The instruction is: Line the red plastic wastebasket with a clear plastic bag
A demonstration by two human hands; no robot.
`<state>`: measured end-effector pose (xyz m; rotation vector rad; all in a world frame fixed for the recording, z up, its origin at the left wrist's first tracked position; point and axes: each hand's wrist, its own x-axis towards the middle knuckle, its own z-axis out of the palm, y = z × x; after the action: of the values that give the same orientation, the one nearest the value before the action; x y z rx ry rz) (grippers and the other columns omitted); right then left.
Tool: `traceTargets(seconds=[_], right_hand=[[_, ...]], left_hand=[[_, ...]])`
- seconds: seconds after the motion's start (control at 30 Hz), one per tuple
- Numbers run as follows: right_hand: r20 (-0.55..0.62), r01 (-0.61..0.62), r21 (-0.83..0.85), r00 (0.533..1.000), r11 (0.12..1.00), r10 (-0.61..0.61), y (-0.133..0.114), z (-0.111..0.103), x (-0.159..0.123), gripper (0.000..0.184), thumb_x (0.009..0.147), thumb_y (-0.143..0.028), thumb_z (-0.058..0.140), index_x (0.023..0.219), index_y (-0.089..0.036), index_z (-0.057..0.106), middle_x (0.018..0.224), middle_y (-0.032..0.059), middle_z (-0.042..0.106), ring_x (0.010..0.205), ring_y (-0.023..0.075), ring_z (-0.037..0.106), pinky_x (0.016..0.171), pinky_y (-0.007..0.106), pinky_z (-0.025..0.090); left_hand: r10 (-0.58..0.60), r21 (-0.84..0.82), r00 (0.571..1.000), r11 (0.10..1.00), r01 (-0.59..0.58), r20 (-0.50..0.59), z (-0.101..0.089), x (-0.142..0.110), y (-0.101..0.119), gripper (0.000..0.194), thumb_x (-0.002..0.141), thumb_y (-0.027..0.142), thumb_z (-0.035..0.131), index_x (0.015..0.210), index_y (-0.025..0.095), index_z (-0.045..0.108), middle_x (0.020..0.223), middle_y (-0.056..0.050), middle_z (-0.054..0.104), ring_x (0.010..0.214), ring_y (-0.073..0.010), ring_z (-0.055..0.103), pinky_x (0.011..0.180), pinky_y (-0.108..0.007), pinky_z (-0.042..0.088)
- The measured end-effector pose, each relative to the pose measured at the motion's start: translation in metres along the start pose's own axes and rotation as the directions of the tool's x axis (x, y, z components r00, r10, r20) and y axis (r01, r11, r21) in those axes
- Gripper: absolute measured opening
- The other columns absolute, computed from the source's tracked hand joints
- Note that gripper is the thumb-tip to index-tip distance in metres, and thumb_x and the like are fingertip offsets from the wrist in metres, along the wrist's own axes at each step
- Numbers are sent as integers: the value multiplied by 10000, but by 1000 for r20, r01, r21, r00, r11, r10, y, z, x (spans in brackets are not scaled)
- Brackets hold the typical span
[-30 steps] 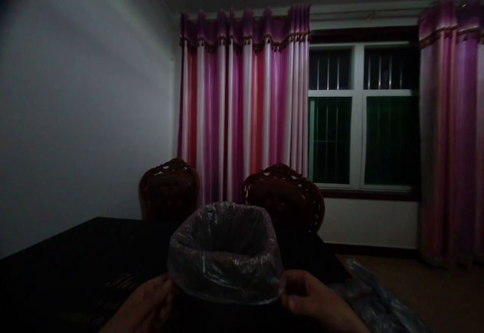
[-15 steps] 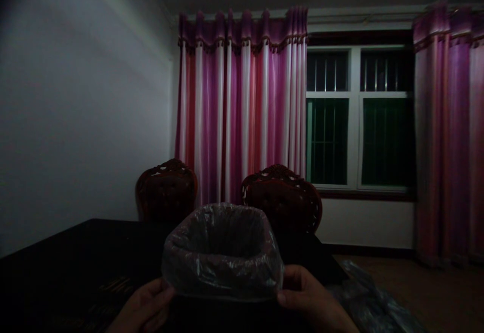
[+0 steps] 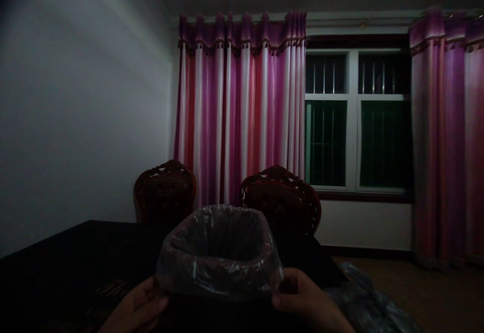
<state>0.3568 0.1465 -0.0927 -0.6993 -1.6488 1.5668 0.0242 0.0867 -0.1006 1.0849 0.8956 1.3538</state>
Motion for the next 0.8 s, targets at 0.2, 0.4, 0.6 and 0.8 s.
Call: traceTargets(seconds=[0.2,0.4,0.6,0.8], right_hand=[[-21,-81,-3,996,997,81,3,2,2,503,592,-250,844,1077,-216,714,1147,48,714,1148,291,605,1020,373,423],[41,-103,-13,994,995,103,22,0,6,659,578,-159,842,1204,-211,641,1187,60,695,1191,291,575,1041,397,415],[44,-127,-99,990,987,132,23,4,7,655,601,-150,819,1223,-226,630,1240,56,667,1192,292,572,1023,379,433],[36,-93,-159,994,983,100,28,8,8,711,614,-212,839,1278,-248,588,1298,54,628,1241,291,530,1048,372,403]], left_hand=[[101,297,980,954,-47,-170,-33,20,-17,461,599,514,793,905,187,684,691,-33,680,805,-257,660,761,-334,501],[115,282,981,957,-68,-154,-45,31,-33,593,574,573,794,1013,191,682,1052,-114,735,1068,-319,637,937,-376,482],[43,348,999,937,-32,-22,-47,32,-37,605,666,562,745,1126,176,665,1274,-135,641,1242,-320,535,1086,-423,376],[49,407,996,913,-15,-73,-36,23,-31,468,726,484,714,1094,195,704,1217,-115,677,1194,-320,570,1088,-429,366]])
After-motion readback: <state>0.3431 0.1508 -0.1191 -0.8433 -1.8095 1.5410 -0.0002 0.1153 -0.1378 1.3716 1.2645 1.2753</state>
